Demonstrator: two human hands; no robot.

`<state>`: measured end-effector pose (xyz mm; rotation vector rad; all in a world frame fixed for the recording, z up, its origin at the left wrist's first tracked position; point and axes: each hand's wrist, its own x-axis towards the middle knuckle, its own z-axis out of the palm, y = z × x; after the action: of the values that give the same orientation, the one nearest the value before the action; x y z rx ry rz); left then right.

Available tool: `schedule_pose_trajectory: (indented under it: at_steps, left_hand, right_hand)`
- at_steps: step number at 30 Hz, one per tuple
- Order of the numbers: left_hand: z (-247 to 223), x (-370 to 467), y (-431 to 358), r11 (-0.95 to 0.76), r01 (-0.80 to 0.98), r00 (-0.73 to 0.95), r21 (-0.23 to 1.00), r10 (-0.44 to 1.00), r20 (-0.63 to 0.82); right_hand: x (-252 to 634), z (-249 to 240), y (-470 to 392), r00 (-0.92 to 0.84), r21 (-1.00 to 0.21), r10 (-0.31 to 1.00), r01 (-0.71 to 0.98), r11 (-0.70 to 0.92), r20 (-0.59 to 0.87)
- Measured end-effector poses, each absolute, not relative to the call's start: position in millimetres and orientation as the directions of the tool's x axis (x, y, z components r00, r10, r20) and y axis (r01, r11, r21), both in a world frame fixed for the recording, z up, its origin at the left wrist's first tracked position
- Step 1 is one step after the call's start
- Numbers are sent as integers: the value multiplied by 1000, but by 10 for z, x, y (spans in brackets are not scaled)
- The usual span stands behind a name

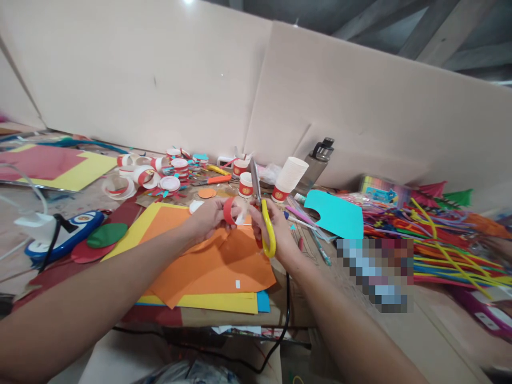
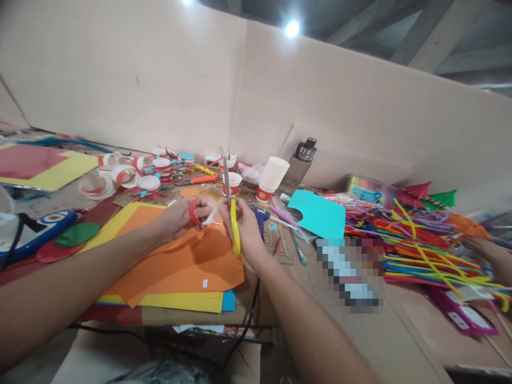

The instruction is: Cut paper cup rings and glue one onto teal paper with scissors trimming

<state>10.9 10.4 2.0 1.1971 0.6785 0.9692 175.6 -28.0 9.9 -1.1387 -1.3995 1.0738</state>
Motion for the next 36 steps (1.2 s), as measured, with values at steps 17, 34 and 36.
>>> schedule_pose_trajectory:
  at_steps: [17,34,36]
  left_hand:
    - [148,-16,238,-361,-481,-94,799,927,363]
    - [184,-26,217,-272,-513,18,814,945,327]
    - [179,-39,234,-261,-509,42,821,945,326]
  right_hand:
    - [1776,62,-339,-271,-515,882,730,450,386]
    - [1784,141,-385,-275,-531,870,704,472,408]
    - [1791,142,-383,-279,-533,867,698,479,413]
